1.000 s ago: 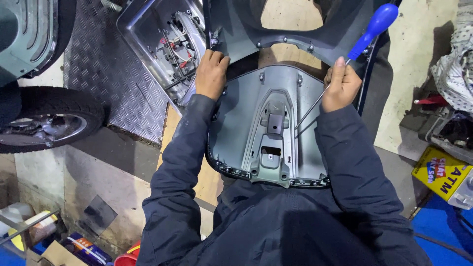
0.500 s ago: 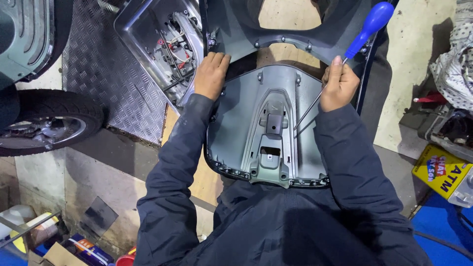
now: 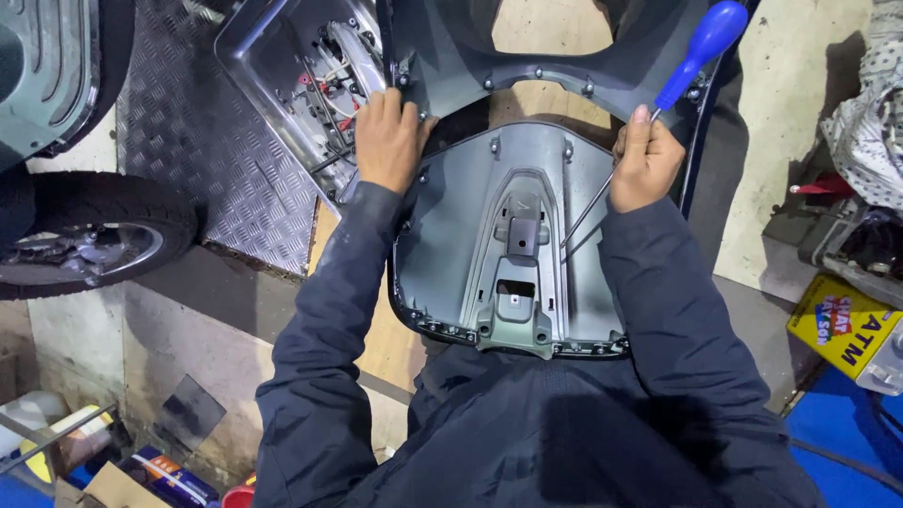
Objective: Disassembling components from a motorcycle front panel using a screwdriver
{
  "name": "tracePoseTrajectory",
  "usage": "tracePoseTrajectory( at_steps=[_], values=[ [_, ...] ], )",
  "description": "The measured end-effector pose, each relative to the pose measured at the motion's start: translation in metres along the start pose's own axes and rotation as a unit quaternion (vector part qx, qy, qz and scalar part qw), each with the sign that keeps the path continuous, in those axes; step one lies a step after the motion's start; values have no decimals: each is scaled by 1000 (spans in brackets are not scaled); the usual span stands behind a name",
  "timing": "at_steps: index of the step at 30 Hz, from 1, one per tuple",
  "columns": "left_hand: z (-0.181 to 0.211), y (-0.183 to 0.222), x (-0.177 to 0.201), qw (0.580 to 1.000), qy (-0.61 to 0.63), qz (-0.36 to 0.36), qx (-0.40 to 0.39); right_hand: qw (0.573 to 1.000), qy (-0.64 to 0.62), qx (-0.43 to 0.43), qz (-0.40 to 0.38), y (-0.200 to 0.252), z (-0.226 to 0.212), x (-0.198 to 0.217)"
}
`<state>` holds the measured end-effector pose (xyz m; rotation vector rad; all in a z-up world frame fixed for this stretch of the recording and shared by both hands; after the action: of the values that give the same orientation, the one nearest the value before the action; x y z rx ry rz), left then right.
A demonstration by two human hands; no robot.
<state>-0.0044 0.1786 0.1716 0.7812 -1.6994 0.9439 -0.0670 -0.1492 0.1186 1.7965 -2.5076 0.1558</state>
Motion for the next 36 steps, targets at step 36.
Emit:
tracePoseTrajectory(
  at_steps=[36],
  values=[
    [5,-1,-11,993,120,-20,-10,999,29,10,-23,1,-12,-2]
  ],
)
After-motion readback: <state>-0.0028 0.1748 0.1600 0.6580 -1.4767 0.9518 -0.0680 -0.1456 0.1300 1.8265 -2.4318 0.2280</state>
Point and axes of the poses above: each hand's wrist, its own y-axis away from the middle knuckle, its own x-axis out of the back of the hand, z = x × y, the point moved 5 cm from there along -y, towards the middle knuckle, and after that the axes turned 6 degrees about -z, right-handed, at the moved point
